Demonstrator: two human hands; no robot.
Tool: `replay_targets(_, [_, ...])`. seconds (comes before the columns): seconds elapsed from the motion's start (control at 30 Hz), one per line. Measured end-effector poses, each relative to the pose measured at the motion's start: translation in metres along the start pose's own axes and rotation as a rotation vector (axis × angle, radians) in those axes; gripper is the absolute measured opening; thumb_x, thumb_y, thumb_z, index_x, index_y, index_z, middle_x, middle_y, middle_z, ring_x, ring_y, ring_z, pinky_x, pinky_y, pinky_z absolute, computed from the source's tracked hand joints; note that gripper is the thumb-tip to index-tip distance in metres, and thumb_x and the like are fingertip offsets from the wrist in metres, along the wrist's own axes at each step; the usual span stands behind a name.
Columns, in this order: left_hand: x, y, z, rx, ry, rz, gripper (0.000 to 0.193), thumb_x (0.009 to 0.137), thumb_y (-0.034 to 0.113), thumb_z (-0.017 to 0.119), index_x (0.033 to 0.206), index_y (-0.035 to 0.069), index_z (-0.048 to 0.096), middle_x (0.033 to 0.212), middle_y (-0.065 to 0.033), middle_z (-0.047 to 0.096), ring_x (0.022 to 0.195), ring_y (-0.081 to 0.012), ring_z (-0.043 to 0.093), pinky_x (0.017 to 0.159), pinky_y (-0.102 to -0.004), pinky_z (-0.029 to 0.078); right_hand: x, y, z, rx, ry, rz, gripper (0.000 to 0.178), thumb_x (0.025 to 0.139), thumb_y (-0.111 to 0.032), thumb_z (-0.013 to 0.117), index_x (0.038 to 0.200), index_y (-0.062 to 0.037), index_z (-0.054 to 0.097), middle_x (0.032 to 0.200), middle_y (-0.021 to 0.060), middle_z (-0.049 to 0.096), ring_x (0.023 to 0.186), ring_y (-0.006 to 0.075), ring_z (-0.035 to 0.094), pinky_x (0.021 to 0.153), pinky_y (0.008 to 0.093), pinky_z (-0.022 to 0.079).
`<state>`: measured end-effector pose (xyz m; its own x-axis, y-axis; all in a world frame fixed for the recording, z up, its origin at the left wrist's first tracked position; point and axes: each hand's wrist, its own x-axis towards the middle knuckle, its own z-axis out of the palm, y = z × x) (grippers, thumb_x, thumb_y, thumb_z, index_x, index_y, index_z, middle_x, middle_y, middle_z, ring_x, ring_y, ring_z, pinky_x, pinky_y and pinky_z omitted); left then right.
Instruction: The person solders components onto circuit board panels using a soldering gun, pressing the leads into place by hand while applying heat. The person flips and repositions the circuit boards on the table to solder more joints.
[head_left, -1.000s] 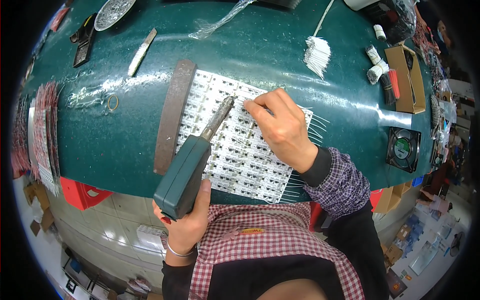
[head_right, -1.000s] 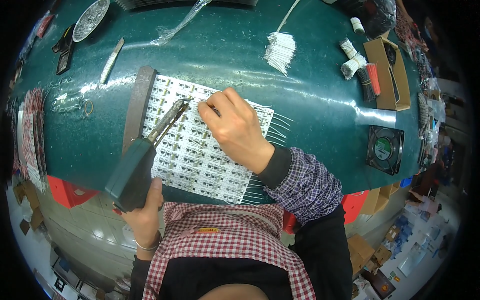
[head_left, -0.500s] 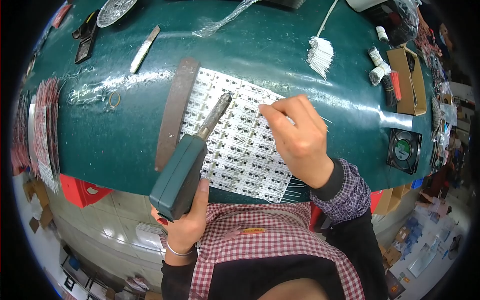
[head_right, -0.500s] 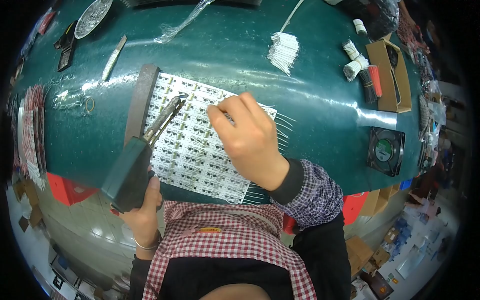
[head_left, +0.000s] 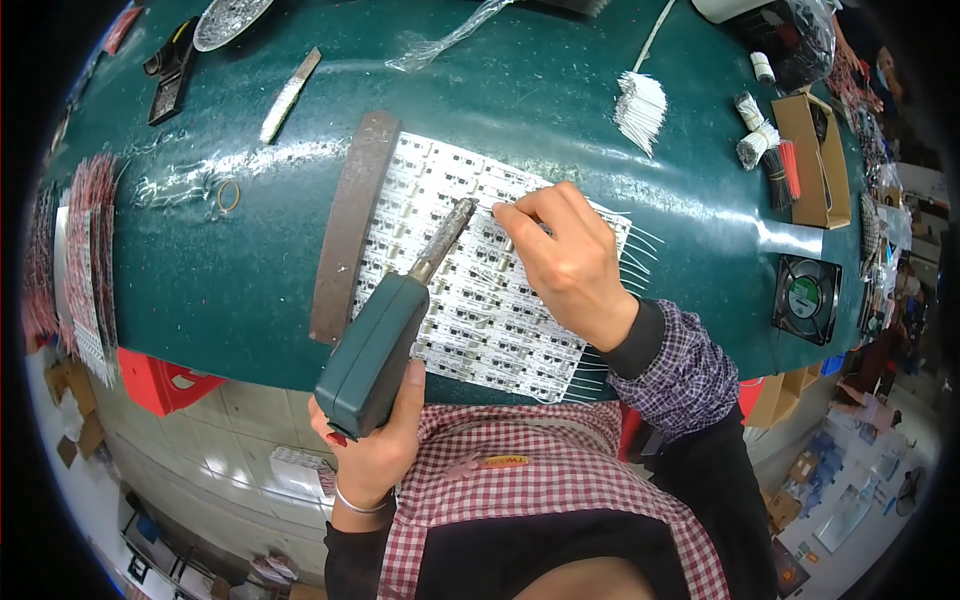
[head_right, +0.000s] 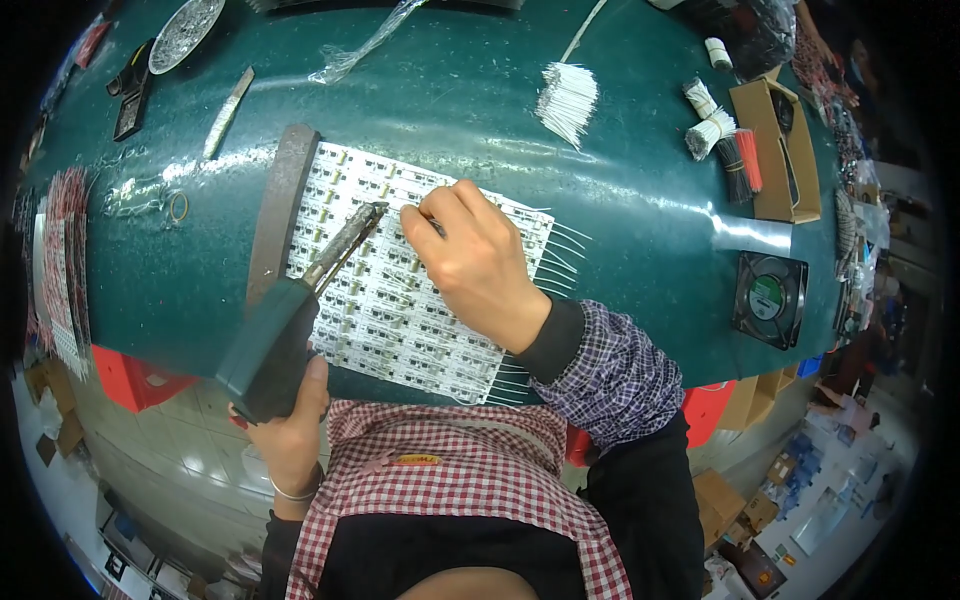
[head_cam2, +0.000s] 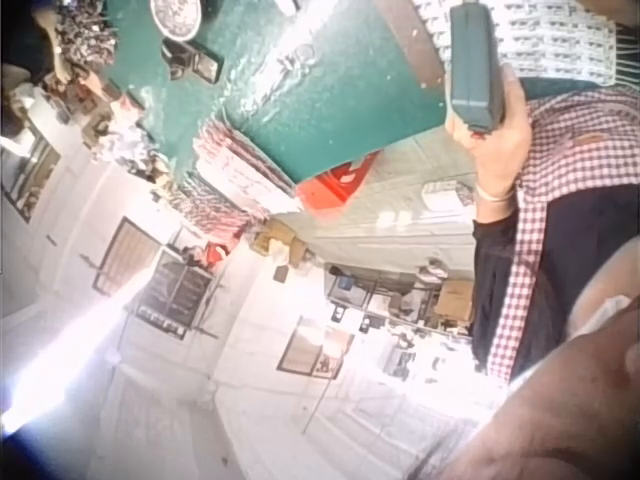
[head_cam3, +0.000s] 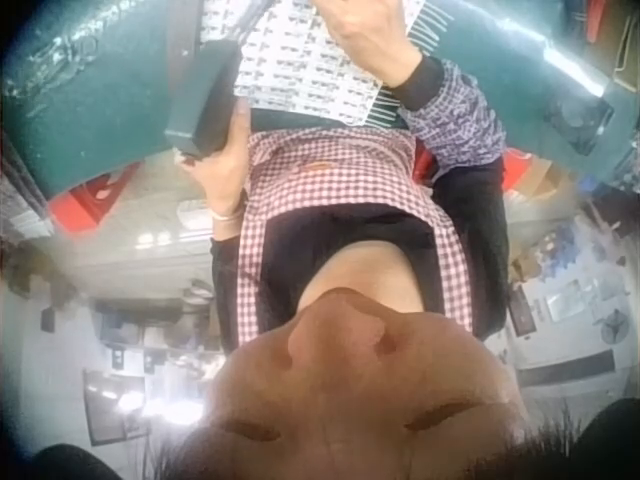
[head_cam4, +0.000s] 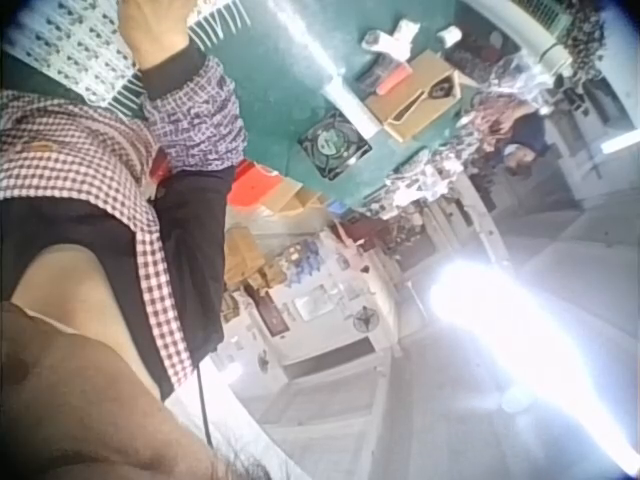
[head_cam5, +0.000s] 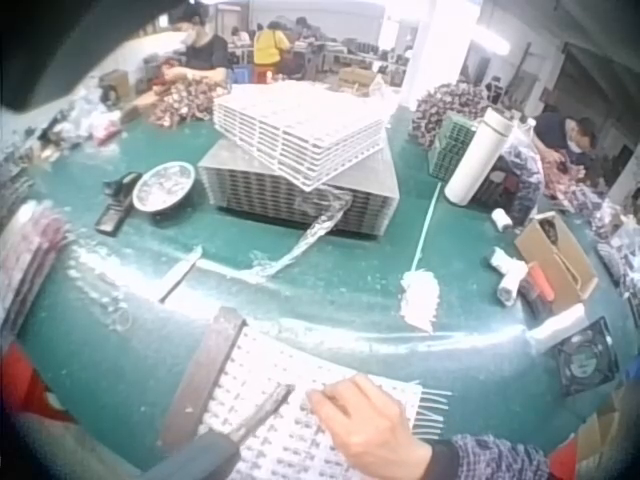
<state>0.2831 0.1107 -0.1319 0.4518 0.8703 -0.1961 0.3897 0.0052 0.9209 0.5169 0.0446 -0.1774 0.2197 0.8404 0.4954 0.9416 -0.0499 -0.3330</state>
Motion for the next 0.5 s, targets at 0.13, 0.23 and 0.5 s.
replay_targets(0.13, [0.0016, -0.0053, 0.0009, -0.019, -0.004, 0.037, 0.018, 0.081, 0.006, 0.08, 0.094, -0.003, 0.071, 0.087, -0.0121, 0.071, 0.068, -0.022, 0.068, 0.064, -0.0311, 0.053, 0.0015, -0.0018, -0.0005, -0.019, -0.005, 0.005, 0.032, 0.067, 0.01, 0.073, 0.097, -0.0003, 0.071, 0.083, 0.0073, 0.062, 0.074, 0.0215, 0.06, 0.058, 0.0328, 0.051])
replay_targets(0.23, [0.0014, -0.0091, -0.0007, 0.066, -0.018, 0.126, 0.018, 0.08, 0.005, 0.08, 0.093, -0.003, 0.071, 0.088, -0.0129, 0.071, 0.067, -0.0234, 0.068, 0.064, -0.0316, 0.053, 0.002, -0.0032, -0.0004, -0.031, -0.013, 0.015, 0.03, 0.068, 0.01, 0.072, 0.096, 0.0001, 0.071, 0.083, 0.0075, 0.061, 0.073, 0.0216, 0.06, 0.058, 0.033, 0.051])
replay_targets(0.5, [-0.0067, -0.0097, -0.0041, 0.041, 0.019, 0.024, 0.02, 0.082, 0.007, 0.08, 0.097, -0.004, 0.072, 0.088, -0.0116, 0.073, 0.069, -0.0199, 0.069, 0.064, -0.0312, 0.053, 0.0023, -0.0026, -0.0006, -0.021, -0.012, 0.013, 0.03, 0.068, 0.01, 0.071, 0.096, 0.0009, 0.071, 0.084, 0.0085, 0.061, 0.074, 0.0227, 0.06, 0.058, 0.0336, 0.051])
